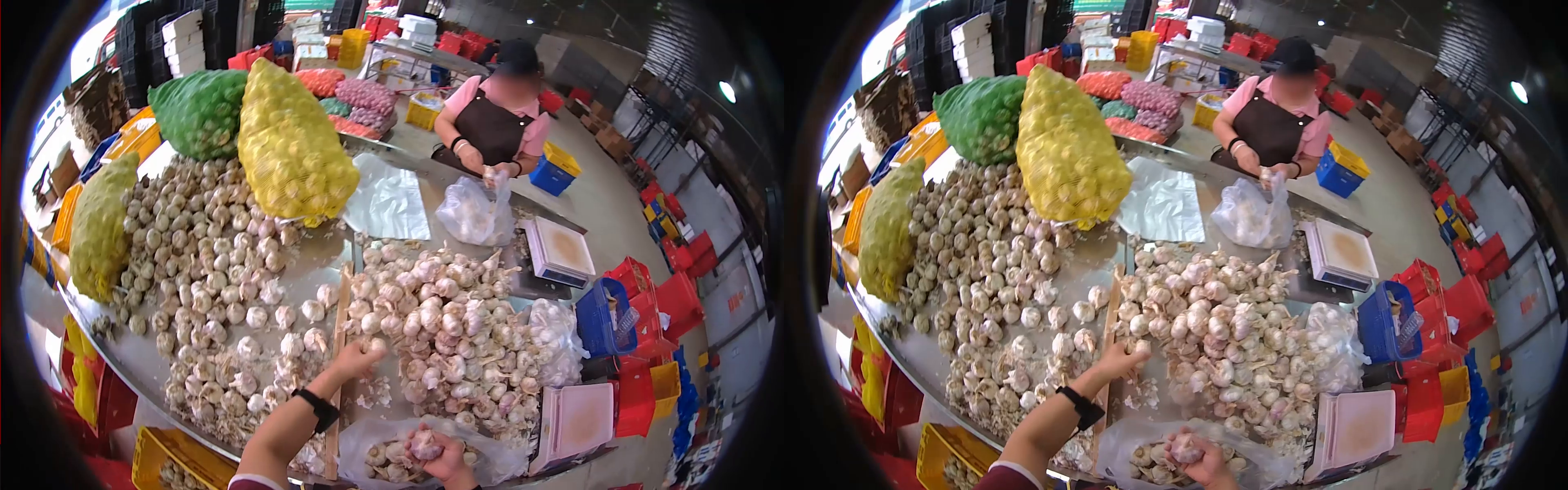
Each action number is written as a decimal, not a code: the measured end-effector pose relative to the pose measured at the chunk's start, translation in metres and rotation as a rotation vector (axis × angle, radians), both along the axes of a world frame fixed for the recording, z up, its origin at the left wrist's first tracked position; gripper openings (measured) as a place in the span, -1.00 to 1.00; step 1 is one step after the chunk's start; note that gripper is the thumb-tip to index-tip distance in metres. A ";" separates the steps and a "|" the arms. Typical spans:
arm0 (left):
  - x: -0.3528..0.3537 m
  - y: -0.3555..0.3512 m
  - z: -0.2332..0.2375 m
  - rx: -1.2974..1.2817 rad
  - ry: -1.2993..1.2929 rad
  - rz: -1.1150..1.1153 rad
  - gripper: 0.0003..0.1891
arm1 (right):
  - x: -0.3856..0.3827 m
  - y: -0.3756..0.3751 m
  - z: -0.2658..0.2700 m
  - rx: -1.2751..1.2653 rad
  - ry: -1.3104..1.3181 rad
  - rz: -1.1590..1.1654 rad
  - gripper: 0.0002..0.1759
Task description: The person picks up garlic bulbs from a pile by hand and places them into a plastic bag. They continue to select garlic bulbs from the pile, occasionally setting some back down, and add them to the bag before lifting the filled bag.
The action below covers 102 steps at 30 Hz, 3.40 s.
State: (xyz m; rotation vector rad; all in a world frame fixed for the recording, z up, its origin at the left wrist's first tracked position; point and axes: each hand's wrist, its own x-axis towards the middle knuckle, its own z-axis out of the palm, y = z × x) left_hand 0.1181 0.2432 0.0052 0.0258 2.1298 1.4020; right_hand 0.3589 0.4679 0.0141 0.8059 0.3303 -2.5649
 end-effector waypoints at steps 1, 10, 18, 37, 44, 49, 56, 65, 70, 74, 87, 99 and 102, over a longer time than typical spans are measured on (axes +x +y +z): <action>0.003 0.001 0.002 0.319 -0.356 0.040 -0.50 | 0.002 -0.001 -0.002 -0.008 -0.007 0.007 -0.62; 0.038 0.016 0.051 1.141 -0.717 0.086 -0.51 | 0.014 -0.018 -0.033 -0.044 -0.015 -0.017 -0.56; 0.039 0.029 0.106 1.043 -0.589 0.232 -0.69 | 0.002 -0.017 0.034 -0.058 0.047 0.041 -0.61; 0.081 0.013 0.098 1.203 -0.506 0.003 -0.48 | -0.023 -0.046 0.073 0.085 0.164 0.242 -0.30; 0.084 0.013 0.064 0.542 0.137 -0.426 -0.50 | -0.029 -0.051 0.053 0.033 0.171 0.334 -0.33; -0.008 0.010 0.024 -0.321 0.496 -0.055 -0.49 | -0.033 -0.050 0.047 -0.106 0.302 0.332 -0.27; -0.061 0.027 -0.037 -0.737 0.699 -0.193 -0.47 | -0.042 -0.036 0.072 -0.198 0.295 0.357 0.00; 0.006 -0.032 0.002 0.420 -0.280 0.232 -0.44 | -0.032 -0.022 0.057 -0.175 0.485 0.293 -0.06; 0.059 -0.048 0.076 1.042 -0.464 0.191 -0.54 | -0.024 -0.026 0.063 -0.029 0.519 0.252 -0.11; 0.083 -0.043 0.085 1.118 -0.540 0.112 -0.54 | -0.011 -0.028 0.068 0.013 0.582 0.224 -0.14; 0.167 0.026 0.101 0.201 0.179 -0.517 -0.75 | 0.074 0.012 0.064 0.195 0.582 -0.161 -0.25; 0.190 -0.036 0.119 -0.440 0.532 -1.114 -0.34 | 0.105 0.025 0.051 0.137 0.439 -0.166 -0.22; 0.195 -0.050 0.139 -0.713 0.359 -1.278 -0.37 | 0.092 0.024 0.056 0.211 0.424 -0.041 -0.22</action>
